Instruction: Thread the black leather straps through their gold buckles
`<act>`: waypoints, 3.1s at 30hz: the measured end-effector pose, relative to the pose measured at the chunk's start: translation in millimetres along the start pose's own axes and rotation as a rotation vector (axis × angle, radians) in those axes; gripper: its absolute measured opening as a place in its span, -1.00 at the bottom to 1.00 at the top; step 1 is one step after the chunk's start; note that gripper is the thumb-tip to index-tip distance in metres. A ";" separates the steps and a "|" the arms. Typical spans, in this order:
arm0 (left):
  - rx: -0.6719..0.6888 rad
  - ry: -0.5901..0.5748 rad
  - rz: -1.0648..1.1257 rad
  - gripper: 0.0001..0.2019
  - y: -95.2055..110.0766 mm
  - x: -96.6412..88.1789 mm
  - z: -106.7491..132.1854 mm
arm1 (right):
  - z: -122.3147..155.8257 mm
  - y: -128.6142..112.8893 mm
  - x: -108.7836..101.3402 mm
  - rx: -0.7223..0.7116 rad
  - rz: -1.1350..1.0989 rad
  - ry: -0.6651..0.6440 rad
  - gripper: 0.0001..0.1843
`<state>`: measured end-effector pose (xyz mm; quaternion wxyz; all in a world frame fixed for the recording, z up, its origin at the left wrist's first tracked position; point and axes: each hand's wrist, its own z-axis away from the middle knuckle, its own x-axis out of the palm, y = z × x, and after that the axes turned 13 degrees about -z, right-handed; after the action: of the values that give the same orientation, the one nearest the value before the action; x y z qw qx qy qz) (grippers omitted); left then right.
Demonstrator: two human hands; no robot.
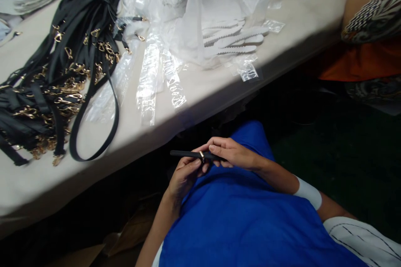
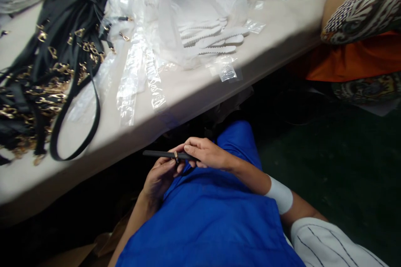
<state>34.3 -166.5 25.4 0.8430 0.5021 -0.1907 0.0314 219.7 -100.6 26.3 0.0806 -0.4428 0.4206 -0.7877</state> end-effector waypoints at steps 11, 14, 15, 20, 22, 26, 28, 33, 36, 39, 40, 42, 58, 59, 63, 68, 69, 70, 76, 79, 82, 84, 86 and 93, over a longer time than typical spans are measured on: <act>0.301 0.185 0.112 -0.76 8.1 -37.3 13.3 | 12.2 -3.4 -33.4 0.028 0.188 0.008 -0.57; 0.265 0.151 0.072 -0.65 5.0 -44.1 16.0 | 17.0 -7.6 -39.3 -0.041 0.236 0.095 -0.59; 0.229 0.134 0.055 -0.63 3.2 -44.2 16.2 | 17.1 -9.2 -38.8 -0.062 0.251 0.113 -0.60; 0.081 0.030 -0.026 -0.55 0.7 -29.6 11.9 | 9.5 -16.9 -23.8 -0.080 0.336 0.066 -0.62; 0.054 -0.016 -0.059 -0.54 3.3 -21.1 9.2 | 5.3 -17.7 -16.6 -0.082 0.341 0.027 -0.62; 0.048 -0.023 -0.067 -0.61 6.2 -14.0 6.4 | 0.5 -13.9 -11.9 -0.092 0.311 -0.018 -0.58; 0.076 0.026 -0.050 -0.66 5.3 -17.5 7.3 | 0.9 -10.8 -16.3 -0.101 0.286 -0.001 -0.54; 0.090 0.069 -0.038 -0.74 2.2 -30.0 11.7 | 6.4 -9.4 -31.5 -0.126 0.260 0.120 -0.53; 0.087 0.032 -0.038 -0.73 1.6 -30.7 12.5 | 8.7 -12.8 -36.4 -0.139 0.275 0.177 -0.59; 0.095 0.000 -0.061 -0.63 0.6 -28.9 11.9 | 9.6 -15.5 -39.6 -0.167 0.322 0.221 -0.65; 0.098 -0.006 -0.070 -0.59 0.2 -28.5 11.5 | 9.8 -16.0 -40.6 -0.182 0.341 0.231 -0.67; 0.102 -0.008 -0.083 -0.55 -0.3 -27.9 10.8 | 10.2 -16.4 -42.7 -0.212 0.378 0.244 -0.69; 0.067 0.169 -0.602 -0.83 16.3 1.0 5.3 | 15.5 -1.6 -7.6 -0.489 0.661 0.174 -0.72; 0.108 0.203 -0.696 -0.84 14.8 4.1 5.1 | 18.6 -2.4 -0.2 -0.454 0.645 0.140 -0.68; 0.246 0.339 -0.981 -0.84 4.5 15.3 5.5 | 27.1 3.0 16.3 -0.445 0.741 0.235 -0.77; 0.386 0.477 -1.041 -0.80 -9.1 23.1 8.2 | 29.6 20.0 17.3 -0.587 0.955 0.307 -0.88; 0.393 0.484 -1.016 -0.80 -11.0 24.4 9.2 | 29.8 22.6 17.4 -0.623 1.002 0.282 -0.90; 0.385 0.490 -0.966 -0.80 -12.6 25.8 10.2 | 29.9 24.6 17.7 -0.676 1.049 0.261 -0.90; 0.193 0.501 -0.453 -0.71 -19.6 31.6 11.1 | 32.9 29.0 19.1 -1.045 1.163 0.139 -0.76; 0.182 0.507 -0.376 -0.67 -19.1 28.2 8.4 | 36.2 27.8 20.1 -1.075 1.151 0.080 -0.75; 0.171 0.463 -0.381 -0.68 -16.2 23.1 7.6 | 36.8 26.5 22.1 -1.053 1.063 0.152 -0.78; 0.154 0.410 -0.431 -0.70 -14.9 21.2 8.8 | 35.3 25.7 23.3 -0.981 0.942 0.270 -0.84; 0.151 0.378 -0.511 -0.72 -14.7 21.2 10.4 | 33.6 24.7 23.7 -0.873 0.839 0.352 -0.90; 0.041 0.320 -0.473 -0.68 -9.0 28.1 9.8 | 34.6 21.0 20.2 -0.458 0.375 0.450 -0.88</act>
<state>59.6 -183.2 31.9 0.8359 0.5382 0.0679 -0.0832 229.1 -144.4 32.4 0.0279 -0.1803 0.6668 -0.7226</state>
